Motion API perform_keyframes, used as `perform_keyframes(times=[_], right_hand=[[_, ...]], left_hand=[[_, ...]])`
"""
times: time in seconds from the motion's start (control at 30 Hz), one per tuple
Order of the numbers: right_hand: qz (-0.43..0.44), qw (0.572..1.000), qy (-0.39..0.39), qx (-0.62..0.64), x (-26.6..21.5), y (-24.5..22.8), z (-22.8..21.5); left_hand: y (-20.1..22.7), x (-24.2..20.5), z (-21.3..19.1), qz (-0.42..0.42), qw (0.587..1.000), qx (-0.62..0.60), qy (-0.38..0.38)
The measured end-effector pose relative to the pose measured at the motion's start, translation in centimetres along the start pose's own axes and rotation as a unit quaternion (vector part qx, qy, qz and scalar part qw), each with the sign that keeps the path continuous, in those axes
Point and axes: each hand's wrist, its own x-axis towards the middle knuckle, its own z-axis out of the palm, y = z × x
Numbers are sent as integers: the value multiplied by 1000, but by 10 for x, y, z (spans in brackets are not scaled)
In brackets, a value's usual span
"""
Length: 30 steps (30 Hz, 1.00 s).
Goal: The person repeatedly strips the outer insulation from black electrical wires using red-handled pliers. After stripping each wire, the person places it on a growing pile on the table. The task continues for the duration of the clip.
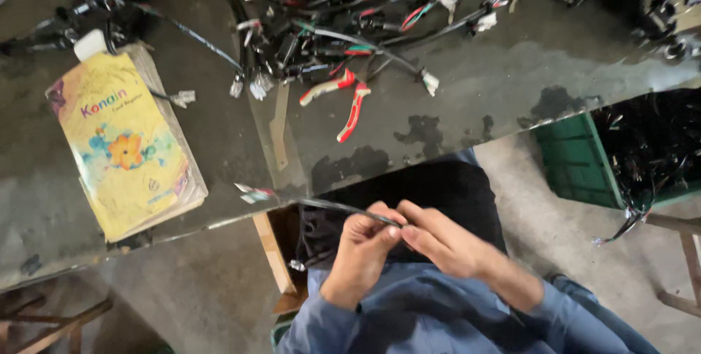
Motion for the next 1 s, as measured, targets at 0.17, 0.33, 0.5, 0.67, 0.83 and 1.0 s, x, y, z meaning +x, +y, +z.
perform_keyframes(times=[0.17, 0.33, 0.5, 0.67, 0.83, 1.0], right_hand=[[-153, 976, 132, 81, -4, 1, -11], [-60, 935, 288, -199, 12, -5, -34], [82, 972, 221, -7, 6, -15, -38], [60, 989, 132, -1, -9, -37, -33], [-71, 996, 47, 12, -10, -50, -34], [180, 977, 48, 101, -3, -43, -30]], left_hand=[[64, 55, -2, 207, 772, 600, -14], [86, 132, -13, 260, 489, 813, 180], [67, 52, -6, 264, 620, 713, 194], [28, -10, 12, -96, 904, 412, 62], [5, 26, 6, 163, 834, 526, -12], [12, 30, 0, 58, 860, 507, -13]])
